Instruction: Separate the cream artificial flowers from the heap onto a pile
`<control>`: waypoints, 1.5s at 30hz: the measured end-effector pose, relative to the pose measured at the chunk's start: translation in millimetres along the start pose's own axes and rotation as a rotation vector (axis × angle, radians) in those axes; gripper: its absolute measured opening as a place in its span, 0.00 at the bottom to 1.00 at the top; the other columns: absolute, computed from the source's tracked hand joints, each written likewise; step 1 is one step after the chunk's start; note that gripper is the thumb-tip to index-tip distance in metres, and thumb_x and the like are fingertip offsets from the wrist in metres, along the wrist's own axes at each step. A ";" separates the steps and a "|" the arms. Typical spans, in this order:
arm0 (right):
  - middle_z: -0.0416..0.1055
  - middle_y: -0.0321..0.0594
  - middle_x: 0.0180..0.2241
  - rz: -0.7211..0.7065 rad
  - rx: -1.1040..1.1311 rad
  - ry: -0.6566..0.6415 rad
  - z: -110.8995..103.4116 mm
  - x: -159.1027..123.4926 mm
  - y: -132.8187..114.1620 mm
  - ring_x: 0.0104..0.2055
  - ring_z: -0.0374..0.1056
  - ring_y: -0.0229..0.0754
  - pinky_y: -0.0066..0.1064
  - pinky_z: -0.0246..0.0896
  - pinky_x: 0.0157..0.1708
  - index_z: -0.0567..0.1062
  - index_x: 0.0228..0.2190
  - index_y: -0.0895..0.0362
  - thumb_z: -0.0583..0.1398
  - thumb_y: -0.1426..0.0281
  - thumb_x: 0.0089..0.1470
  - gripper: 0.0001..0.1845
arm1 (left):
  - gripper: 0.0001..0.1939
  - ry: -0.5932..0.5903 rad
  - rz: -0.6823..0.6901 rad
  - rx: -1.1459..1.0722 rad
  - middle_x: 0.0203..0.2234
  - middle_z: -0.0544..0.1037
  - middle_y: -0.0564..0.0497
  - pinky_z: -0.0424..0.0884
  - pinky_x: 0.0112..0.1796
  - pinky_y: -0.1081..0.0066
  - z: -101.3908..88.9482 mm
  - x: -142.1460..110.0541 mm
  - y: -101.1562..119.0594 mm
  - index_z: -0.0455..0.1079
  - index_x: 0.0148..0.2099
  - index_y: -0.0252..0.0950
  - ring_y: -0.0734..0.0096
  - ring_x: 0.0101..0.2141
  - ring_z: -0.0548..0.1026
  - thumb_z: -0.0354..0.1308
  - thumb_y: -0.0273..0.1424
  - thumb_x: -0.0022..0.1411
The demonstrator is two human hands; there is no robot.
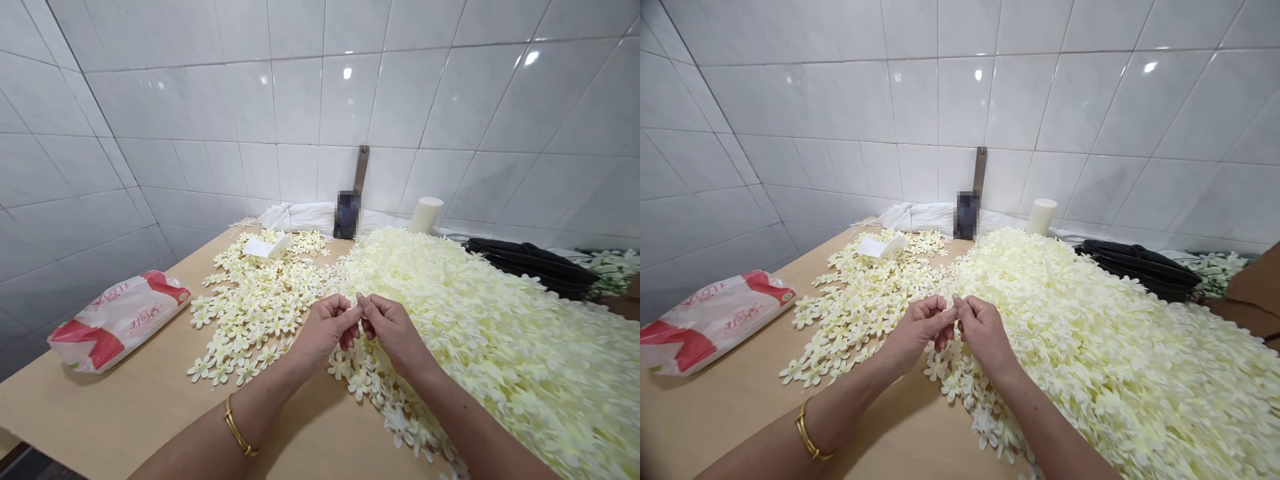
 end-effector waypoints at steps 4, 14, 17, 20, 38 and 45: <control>0.57 0.30 0.12 0.115 0.115 -0.047 5.0 -1.0 5.4 0.16 0.49 0.31 0.25 0.45 0.18 0.60 0.16 0.57 0.52 0.49 0.47 0.25 | 0.14 -0.045 -0.031 -0.034 0.13 0.67 0.56 0.56 0.16 0.79 2.8 -0.4 -1.9 0.60 0.24 0.34 0.82 0.13 0.61 0.59 0.39 0.47; 0.60 0.31 0.15 0.169 0.317 -0.156 10.6 -0.4 6.0 0.19 0.53 0.31 0.26 0.47 0.22 0.64 0.19 0.58 0.61 0.56 0.41 0.19 | 0.14 0.065 0.042 0.055 0.12 0.65 0.56 0.54 0.16 0.78 -2.0 0.5 1.5 0.58 0.22 0.35 0.82 0.12 0.60 0.55 0.38 0.49; 0.60 0.31 0.16 0.171 0.335 -0.147 8.3 2.0 7.1 0.20 0.53 0.32 0.27 0.48 0.24 0.66 0.19 0.59 0.62 0.58 0.41 0.17 | 0.15 0.061 0.070 0.063 0.13 0.66 0.56 0.55 0.16 0.78 -2.1 2.5 1.8 0.58 0.23 0.34 0.82 0.12 0.60 0.54 0.41 0.51; 0.57 0.30 0.15 0.092 0.257 -0.040 1.1 2.1 1.0 0.20 0.50 0.31 0.26 0.47 0.23 0.64 0.17 0.58 0.63 0.57 0.38 0.19 | 0.18 0.074 0.101 0.084 0.13 0.65 0.56 0.56 0.17 0.77 -1.8 2.0 3.2 0.58 0.23 0.34 0.82 0.13 0.60 0.52 0.44 0.52; 0.50 0.28 0.13 -0.018 0.082 -0.050 7.4 -2.0 -6.9 0.16 0.47 0.31 0.25 0.45 0.17 0.58 0.15 0.56 0.53 0.52 0.49 0.23 | 0.17 0.071 0.087 -0.055 0.13 0.65 0.58 0.61 0.22 0.76 0.1 -1.7 5.2 0.58 0.24 0.34 0.80 0.17 0.64 0.61 0.40 0.45; 0.50 0.29 0.12 -0.058 -0.059 -0.021 4.1 0.7 -3.5 0.16 0.48 0.31 0.26 0.45 0.18 0.57 0.14 0.56 0.53 0.51 0.48 0.25 | 0.13 0.072 0.022 -0.079 0.15 0.66 0.57 0.61 0.21 0.76 -1.9 -0.6 0.2 0.63 0.28 0.33 0.79 0.17 0.65 0.62 0.36 0.44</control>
Point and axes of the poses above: each hand's wrist, its own x-axis towards the middle knuckle, its own z-axis out of the palm, y = z × x, the point moved 7 cm from there along x, towards the middle knuckle
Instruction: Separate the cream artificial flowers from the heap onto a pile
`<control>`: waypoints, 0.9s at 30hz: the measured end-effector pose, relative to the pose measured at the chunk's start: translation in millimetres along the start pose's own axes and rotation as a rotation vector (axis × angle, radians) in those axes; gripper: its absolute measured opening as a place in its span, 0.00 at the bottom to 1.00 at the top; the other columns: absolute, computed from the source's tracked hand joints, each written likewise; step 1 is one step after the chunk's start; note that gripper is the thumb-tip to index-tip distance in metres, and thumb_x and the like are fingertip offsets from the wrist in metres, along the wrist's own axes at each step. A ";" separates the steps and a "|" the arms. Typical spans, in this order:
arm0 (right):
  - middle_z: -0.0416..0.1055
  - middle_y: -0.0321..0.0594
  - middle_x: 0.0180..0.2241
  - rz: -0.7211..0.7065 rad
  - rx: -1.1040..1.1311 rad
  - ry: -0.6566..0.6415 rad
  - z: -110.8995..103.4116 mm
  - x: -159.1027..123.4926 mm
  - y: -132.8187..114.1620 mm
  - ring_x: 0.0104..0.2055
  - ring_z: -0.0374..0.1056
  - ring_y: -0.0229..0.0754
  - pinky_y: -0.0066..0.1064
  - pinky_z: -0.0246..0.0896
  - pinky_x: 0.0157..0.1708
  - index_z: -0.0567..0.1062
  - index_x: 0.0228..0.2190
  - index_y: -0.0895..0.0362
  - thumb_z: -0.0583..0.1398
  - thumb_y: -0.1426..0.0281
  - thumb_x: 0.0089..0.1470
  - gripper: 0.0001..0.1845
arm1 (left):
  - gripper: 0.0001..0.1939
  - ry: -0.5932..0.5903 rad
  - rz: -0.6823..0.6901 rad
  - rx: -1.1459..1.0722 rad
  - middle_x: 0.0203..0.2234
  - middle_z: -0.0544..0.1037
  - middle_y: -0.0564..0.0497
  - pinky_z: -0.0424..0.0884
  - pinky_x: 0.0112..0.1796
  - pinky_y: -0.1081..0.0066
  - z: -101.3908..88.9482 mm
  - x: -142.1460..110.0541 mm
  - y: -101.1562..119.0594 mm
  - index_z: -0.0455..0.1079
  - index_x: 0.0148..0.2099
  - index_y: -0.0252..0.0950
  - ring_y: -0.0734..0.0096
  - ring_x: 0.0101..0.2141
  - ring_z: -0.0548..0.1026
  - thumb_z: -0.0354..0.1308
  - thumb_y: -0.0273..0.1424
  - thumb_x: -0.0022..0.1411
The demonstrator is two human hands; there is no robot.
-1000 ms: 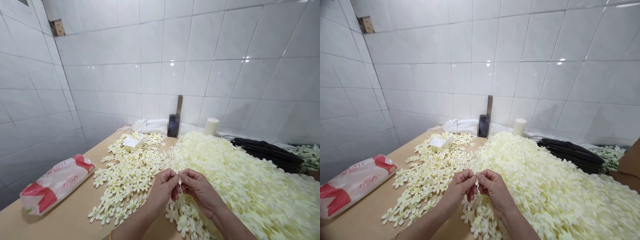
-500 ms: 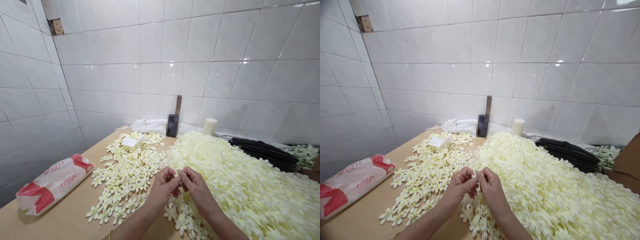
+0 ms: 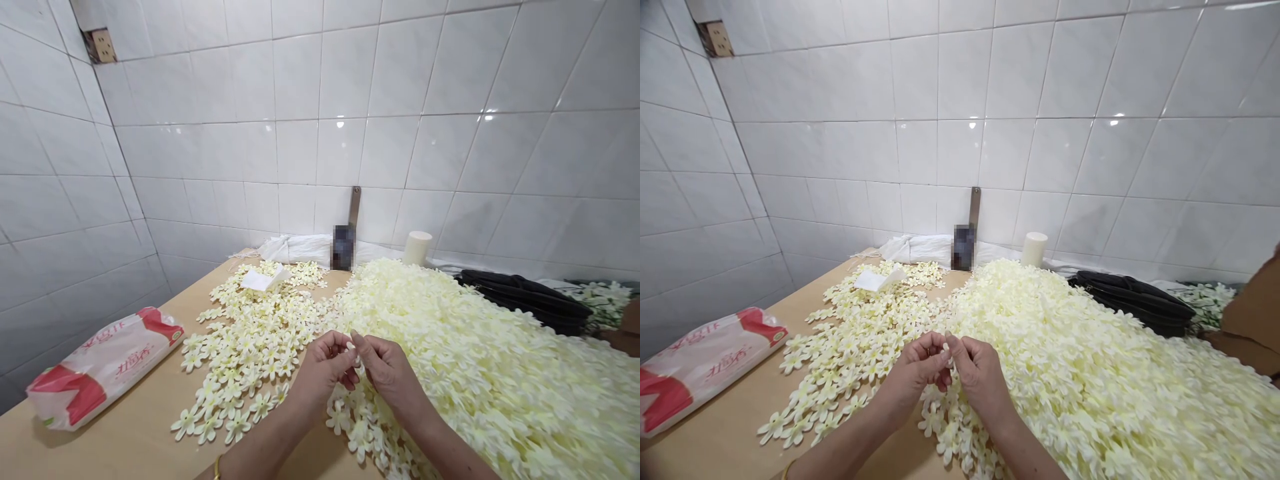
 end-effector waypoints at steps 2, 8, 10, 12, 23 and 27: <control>0.51 0.29 0.13 0.005 -0.048 0.028 -2.9 0.8 3.3 0.17 0.48 0.31 0.26 0.44 0.18 0.58 0.14 0.56 0.55 0.51 0.47 0.24 | 0.12 0.027 0.004 -0.021 0.15 0.66 0.57 0.61 0.21 0.76 -3.2 1.5 -0.1 0.62 0.26 0.33 0.80 0.17 0.65 0.62 0.33 0.43; 0.59 0.32 0.18 0.051 0.061 -0.052 -0.7 0.7 5.0 0.21 0.54 0.33 0.26 0.50 0.22 0.64 0.19 0.58 0.56 0.55 0.46 0.19 | 0.11 0.092 0.016 -0.066 0.12 0.65 0.58 0.60 0.20 0.78 -12.4 5.2 -1.5 0.61 0.24 0.34 0.81 0.16 0.64 0.63 0.29 0.41; 0.56 0.30 0.16 0.054 0.049 -0.013 -3.6 0.8 4.2 0.20 0.50 0.31 0.25 0.47 0.20 0.63 0.18 0.58 0.58 0.56 0.45 0.19 | 0.12 0.079 -0.001 -0.119 0.13 0.66 0.58 0.61 0.20 0.78 -12.6 6.1 -3.4 0.61 0.24 0.34 0.81 0.17 0.65 0.64 0.29 0.40; 0.52 0.28 0.14 0.054 0.032 0.033 -6.9 0.7 3.3 0.18 0.46 0.30 0.25 0.44 0.19 0.61 0.16 0.58 0.59 0.56 0.44 0.20 | 0.14 0.074 -0.033 -0.193 0.14 0.67 0.58 0.61 0.20 0.78 -13.1 7.3 -6.0 0.62 0.24 0.33 0.81 0.17 0.65 0.65 0.29 0.38; 0.64 0.33 0.17 0.216 0.321 -0.022 -9.5 1.3 6.1 0.20 0.58 0.31 0.25 0.52 0.23 0.69 0.21 0.60 0.64 0.57 0.35 0.19 | 0.16 0.140 -0.011 -0.209 0.13 0.67 0.59 0.64 0.19 0.78 -23.9 14.8 -3.3 0.62 0.25 0.34 0.79 0.17 0.69 0.66 0.29 0.34; 0.55 0.29 0.13 0.142 0.183 0.026 -13.9 2.3 4.2 0.16 0.49 0.29 0.25 0.45 0.18 0.60 0.14 0.57 0.61 0.54 0.40 0.22 | 0.14 0.147 -0.012 -0.176 0.11 0.65 0.61 0.58 0.15 0.81 -24.2 13.5 -4.3 0.63 0.27 0.34 0.83 0.12 0.64 0.64 0.27 0.36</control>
Point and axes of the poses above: each hand's wrist, its own x-axis towards the middle knuckle, its own z-axis out of the palm, y = z × x, the point moved 7 cm from there along x, towards the middle knuckle
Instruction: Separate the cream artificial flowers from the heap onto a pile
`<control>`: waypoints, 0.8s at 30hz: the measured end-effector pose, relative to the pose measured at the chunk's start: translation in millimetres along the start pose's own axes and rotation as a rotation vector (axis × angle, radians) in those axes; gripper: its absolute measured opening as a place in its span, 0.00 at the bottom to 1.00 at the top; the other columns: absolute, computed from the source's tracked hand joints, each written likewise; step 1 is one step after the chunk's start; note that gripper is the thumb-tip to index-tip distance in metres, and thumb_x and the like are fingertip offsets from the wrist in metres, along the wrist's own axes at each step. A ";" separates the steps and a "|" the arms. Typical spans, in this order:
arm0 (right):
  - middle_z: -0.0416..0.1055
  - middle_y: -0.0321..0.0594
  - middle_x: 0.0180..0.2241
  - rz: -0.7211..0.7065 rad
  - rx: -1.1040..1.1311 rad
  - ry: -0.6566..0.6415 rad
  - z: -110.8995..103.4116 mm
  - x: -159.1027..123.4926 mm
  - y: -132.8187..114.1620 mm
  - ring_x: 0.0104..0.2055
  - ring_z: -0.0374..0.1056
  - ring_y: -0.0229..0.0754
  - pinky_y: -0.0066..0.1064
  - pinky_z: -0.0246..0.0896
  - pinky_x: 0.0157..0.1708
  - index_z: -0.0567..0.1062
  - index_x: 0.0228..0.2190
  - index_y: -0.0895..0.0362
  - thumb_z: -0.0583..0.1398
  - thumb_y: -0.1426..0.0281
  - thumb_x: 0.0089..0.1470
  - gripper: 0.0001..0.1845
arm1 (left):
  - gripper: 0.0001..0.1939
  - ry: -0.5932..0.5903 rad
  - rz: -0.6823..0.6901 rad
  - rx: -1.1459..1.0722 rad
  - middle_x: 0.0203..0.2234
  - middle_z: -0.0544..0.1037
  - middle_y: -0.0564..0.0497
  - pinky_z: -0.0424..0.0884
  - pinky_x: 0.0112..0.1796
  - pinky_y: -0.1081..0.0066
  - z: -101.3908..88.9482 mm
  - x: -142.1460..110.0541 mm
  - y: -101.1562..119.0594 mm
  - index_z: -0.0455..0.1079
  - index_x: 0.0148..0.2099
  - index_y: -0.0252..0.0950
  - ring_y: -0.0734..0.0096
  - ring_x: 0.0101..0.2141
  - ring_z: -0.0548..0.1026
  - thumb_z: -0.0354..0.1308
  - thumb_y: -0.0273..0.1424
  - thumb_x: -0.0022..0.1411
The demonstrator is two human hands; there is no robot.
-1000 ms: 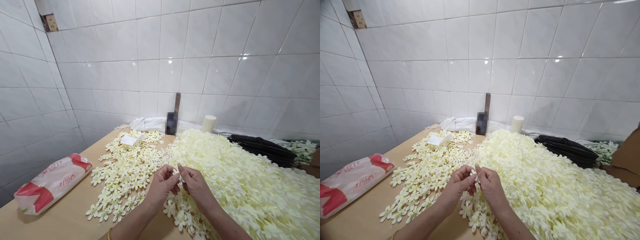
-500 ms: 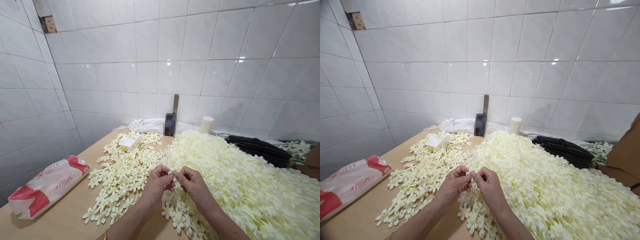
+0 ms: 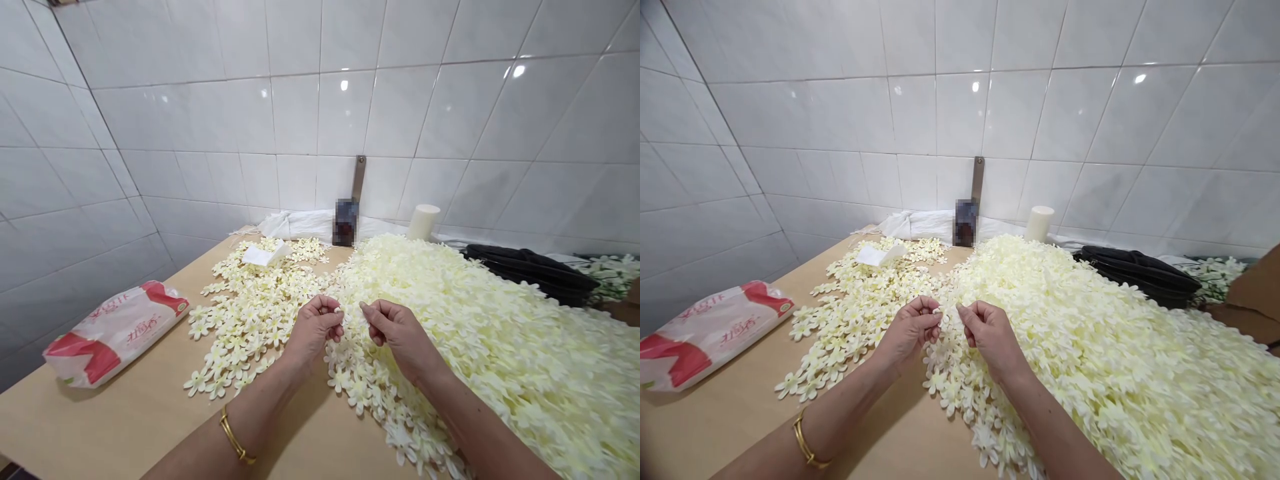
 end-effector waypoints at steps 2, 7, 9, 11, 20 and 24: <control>0.50 0.28 0.12 -0.074 -0.182 0.035 -2.5 -1.6 -6.5 0.16 0.45 0.30 0.26 0.42 0.17 0.57 0.14 0.56 0.58 0.54 0.44 0.23 | 0.14 0.010 0.007 0.008 0.10 0.64 0.62 0.55 0.13 0.81 -0.8 0.1 -0.3 0.63 0.27 0.34 0.84 0.11 0.62 0.64 0.26 0.36; 0.54 0.31 0.13 -0.258 -0.742 0.146 -5.4 -10.9 -30.1 0.18 0.49 0.33 0.27 0.43 0.19 0.58 0.14 0.56 0.56 0.59 0.48 0.20 | 0.13 -0.001 -0.006 0.042 0.10 0.64 0.62 0.54 0.12 0.81 -0.3 -0.1 -2.6 0.65 0.28 0.33 0.84 0.10 0.61 0.64 0.27 0.37; 0.61 0.34 0.18 -0.315 -0.821 0.165 -3.7 -13.5 -36.0 0.21 0.54 0.35 0.28 0.47 0.22 0.65 0.18 0.57 0.56 0.61 0.48 0.15 | 0.13 -0.004 -0.023 0.047 0.09 0.65 0.61 0.57 0.14 0.80 0.4 -1.3 -3.3 0.65 0.28 0.33 0.82 0.11 0.63 0.64 0.27 0.37; 0.65 0.38 0.23 -0.344 -0.788 0.167 -1.8 -14.2 -37.5 0.24 0.58 0.37 0.29 0.51 0.24 0.70 0.25 0.57 0.55 0.62 0.49 0.12 | 0.12 -0.015 -0.026 0.054 0.10 0.66 0.59 0.60 0.16 0.80 2.2 -2.8 -2.6 0.65 0.27 0.32 0.81 0.13 0.65 0.64 0.27 0.37; 0.66 0.38 0.22 -0.280 -0.592 0.056 9.5 -9.5 -17.2 0.26 0.62 0.39 0.29 0.54 0.27 0.70 0.19 0.57 0.51 0.69 0.51 0.14 | 0.11 -0.089 0.024 0.170 0.11 0.68 0.57 0.63 0.18 0.76 16.0 -11.6 -1.5 0.64 0.29 0.33 0.76 0.15 0.68 0.61 0.30 0.42; 0.63 0.38 0.22 -0.411 -0.779 0.160 12.3 -14.7 -21.3 0.23 0.59 0.37 0.29 0.51 0.24 0.64 0.18 0.57 0.49 0.71 0.51 0.12 | 0.09 -0.034 0.117 0.318 0.11 0.65 0.58 0.61 0.17 0.77 15.9 -14.1 2.3 0.61 0.26 0.34 0.77 0.14 0.67 0.58 0.33 0.45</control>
Point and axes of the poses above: each hand's wrist, its own x-axis towards the middle knuckle, its own z-axis out of the palm, y = z × x, the point moved 7 cm from there along x, towards the middle knuckle
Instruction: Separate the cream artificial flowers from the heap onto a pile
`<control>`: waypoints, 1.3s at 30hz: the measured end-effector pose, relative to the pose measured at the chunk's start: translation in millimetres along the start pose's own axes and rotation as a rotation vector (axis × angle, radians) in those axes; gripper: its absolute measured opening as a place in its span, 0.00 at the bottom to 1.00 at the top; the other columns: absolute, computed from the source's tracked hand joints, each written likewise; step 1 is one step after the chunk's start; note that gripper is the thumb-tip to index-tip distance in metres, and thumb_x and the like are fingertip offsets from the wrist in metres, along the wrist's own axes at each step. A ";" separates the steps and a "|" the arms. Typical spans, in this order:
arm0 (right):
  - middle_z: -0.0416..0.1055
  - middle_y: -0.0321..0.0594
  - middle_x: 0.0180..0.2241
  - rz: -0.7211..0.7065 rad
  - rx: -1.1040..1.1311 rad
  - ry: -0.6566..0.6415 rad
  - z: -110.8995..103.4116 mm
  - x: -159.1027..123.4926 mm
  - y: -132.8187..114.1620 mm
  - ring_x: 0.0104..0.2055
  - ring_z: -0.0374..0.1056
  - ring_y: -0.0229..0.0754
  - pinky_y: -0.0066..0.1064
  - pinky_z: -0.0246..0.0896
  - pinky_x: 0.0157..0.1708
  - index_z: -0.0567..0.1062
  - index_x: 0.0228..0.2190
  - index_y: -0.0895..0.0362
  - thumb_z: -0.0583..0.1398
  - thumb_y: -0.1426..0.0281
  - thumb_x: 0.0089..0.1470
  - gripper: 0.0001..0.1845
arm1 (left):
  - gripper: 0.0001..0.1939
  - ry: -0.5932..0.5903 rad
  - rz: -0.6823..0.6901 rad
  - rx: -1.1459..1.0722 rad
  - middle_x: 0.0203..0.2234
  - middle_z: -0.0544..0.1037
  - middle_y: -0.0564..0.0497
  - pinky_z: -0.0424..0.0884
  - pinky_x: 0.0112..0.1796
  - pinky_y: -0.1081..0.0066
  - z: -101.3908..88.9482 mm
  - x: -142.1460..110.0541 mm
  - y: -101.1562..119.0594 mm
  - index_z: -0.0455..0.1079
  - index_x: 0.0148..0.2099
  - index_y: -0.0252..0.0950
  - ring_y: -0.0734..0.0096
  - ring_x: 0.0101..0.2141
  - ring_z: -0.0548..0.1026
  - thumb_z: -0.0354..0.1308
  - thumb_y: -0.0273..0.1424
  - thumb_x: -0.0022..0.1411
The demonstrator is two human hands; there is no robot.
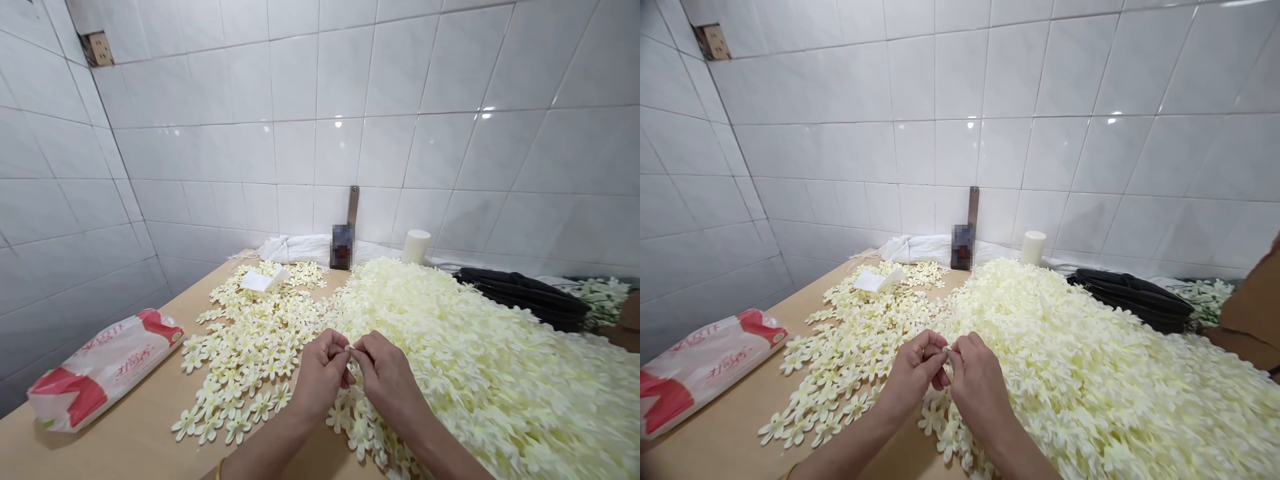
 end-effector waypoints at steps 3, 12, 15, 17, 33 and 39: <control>0.63 0.38 0.22 -0.004 -0.042 0.019 -1.0 -1.0 -0.9 0.23 0.58 0.36 0.28 0.50 0.23 0.62 0.19 0.56 0.49 0.71 0.51 0.11 | 0.11 -0.016 -0.033 0.016 0.14 0.68 0.57 0.61 0.17 0.77 1.2 -0.1 -2.1 0.62 0.28 0.34 0.77 0.15 0.67 0.59 0.34 0.44; 0.57 0.33 0.17 0.049 -0.021 -0.008 -1.2 0.4 4.1 0.19 0.52 0.34 0.26 0.46 0.19 0.54 0.17 0.55 0.48 0.63 0.54 0.16 | 0.10 -0.103 -0.074 -0.087 0.14 0.69 0.54 0.63 0.21 0.76 4.6 -1.6 -0.1 0.65 0.24 0.32 0.77 0.17 0.67 0.59 0.34 0.44; 0.52 0.31 0.14 0.052 0.012 0.012 -2.6 1.9 6.4 0.18 0.48 0.33 0.26 0.42 0.18 0.51 0.14 0.55 0.49 0.59 0.53 0.21 | 0.11 -0.118 -0.093 -0.129 0.14 0.69 0.54 0.63 0.22 0.75 5.4 -1.6 -1.8 0.65 0.25 0.33 0.77 0.17 0.67 0.60 0.36 0.45; 0.50 0.31 0.13 0.073 0.070 0.011 -2.8 2.7 9.1 0.18 0.47 0.32 0.26 0.41 0.18 0.51 0.13 0.55 0.51 0.57 0.51 0.23 | 0.12 -0.119 -0.105 -0.169 0.14 0.70 0.53 0.63 0.22 0.76 4.5 -0.3 -3.1 0.64 0.25 0.33 0.77 0.17 0.67 0.61 0.36 0.44; 0.71 0.38 0.29 -0.250 0.134 0.463 -98.6 14.6 -68.4 0.29 0.67 0.38 0.29 0.61 0.30 0.72 0.32 0.56 0.54 0.70 0.53 0.07 | 0.11 0.097 0.011 -0.097 0.14 0.68 0.56 0.60 0.20 0.77 -11.5 2.6 2.5 0.62 0.22 0.34 0.80 0.16 0.65 0.60 0.34 0.44; 0.67 0.36 0.21 -0.295 -0.113 0.457 -97.0 9.5 -69.0 0.23 0.61 0.34 0.26 0.55 0.24 0.69 0.22 0.56 0.53 0.69 0.54 0.11 | 0.13 0.084 0.032 -0.053 0.14 0.68 0.56 0.59 0.20 0.76 -11.3 1.4 7.4 0.60 0.23 0.34 0.80 0.15 0.64 0.59 0.37 0.47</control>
Point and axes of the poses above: each hand's wrist, its own x-axis towards the middle knuckle, its own z-axis out of the palm, y = z × x, the point moved 7 cm from there along x, towards the middle knuckle
